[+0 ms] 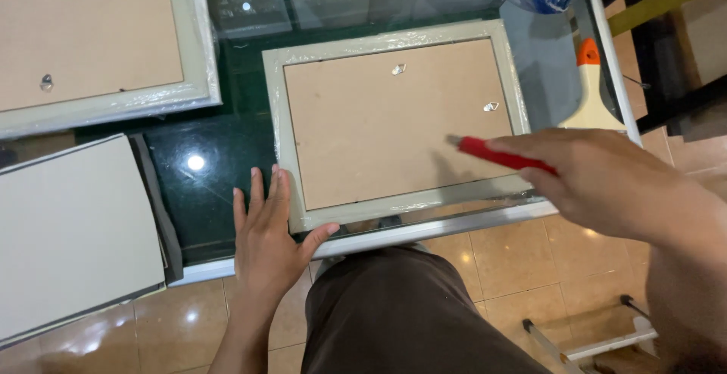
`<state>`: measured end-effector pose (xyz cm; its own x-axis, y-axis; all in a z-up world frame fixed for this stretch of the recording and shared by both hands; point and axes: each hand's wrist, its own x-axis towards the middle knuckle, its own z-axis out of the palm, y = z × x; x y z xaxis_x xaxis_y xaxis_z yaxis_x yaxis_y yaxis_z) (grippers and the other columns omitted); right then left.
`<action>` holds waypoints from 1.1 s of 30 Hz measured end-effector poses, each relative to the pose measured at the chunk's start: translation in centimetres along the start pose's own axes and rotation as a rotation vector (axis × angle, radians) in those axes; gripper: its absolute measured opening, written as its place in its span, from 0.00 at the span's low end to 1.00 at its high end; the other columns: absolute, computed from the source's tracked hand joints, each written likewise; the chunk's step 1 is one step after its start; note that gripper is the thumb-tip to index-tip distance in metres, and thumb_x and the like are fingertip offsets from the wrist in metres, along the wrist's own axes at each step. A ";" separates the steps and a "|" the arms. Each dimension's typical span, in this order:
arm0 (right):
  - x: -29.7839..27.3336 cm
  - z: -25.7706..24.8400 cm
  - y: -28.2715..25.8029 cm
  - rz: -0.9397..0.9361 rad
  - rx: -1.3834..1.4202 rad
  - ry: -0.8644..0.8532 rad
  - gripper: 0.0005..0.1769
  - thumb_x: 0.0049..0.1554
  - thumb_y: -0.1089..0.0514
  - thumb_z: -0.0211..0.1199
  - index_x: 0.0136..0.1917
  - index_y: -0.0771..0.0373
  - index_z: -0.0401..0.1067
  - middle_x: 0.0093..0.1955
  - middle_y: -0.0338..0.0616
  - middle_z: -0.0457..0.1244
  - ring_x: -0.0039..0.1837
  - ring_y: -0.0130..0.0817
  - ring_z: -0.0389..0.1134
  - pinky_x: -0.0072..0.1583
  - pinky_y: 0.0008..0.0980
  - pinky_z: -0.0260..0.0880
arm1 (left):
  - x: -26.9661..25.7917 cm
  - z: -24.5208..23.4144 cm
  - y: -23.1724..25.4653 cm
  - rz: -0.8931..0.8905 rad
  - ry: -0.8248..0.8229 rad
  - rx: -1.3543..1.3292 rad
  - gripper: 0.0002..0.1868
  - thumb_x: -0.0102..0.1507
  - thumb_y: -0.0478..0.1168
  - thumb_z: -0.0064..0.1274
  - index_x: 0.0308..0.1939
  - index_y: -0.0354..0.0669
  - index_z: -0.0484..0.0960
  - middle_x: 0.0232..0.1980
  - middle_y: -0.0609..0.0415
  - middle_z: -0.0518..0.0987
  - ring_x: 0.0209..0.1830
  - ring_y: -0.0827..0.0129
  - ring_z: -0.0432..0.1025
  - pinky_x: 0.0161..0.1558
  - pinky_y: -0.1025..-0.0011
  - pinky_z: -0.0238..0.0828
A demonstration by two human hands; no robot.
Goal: Framing artwork and cleaning the glass of picture frames.
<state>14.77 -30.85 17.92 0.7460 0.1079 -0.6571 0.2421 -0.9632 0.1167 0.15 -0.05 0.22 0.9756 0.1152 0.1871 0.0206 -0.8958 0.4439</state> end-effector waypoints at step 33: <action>1.5 -1.0 -5.3 -0.420 -0.282 -0.022 0.23 0.63 0.51 0.54 0.70 0.31 0.72 0.47 0.32 0.67 0.48 0.31 0.71 0.50 0.34 0.70 | -0.5 -0.2 -0.1 0.063 0.033 -0.043 0.57 0.56 0.66 0.63 0.72 0.24 0.63 0.72 0.31 0.70 0.80 0.37 0.53 0.76 0.40 0.41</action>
<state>15.19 -25.30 17.09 0.5360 0.4638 -0.7054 0.6789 -0.7334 0.0337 -0.35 0.09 0.23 0.9667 0.0739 0.2448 -0.0510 -0.8825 0.4675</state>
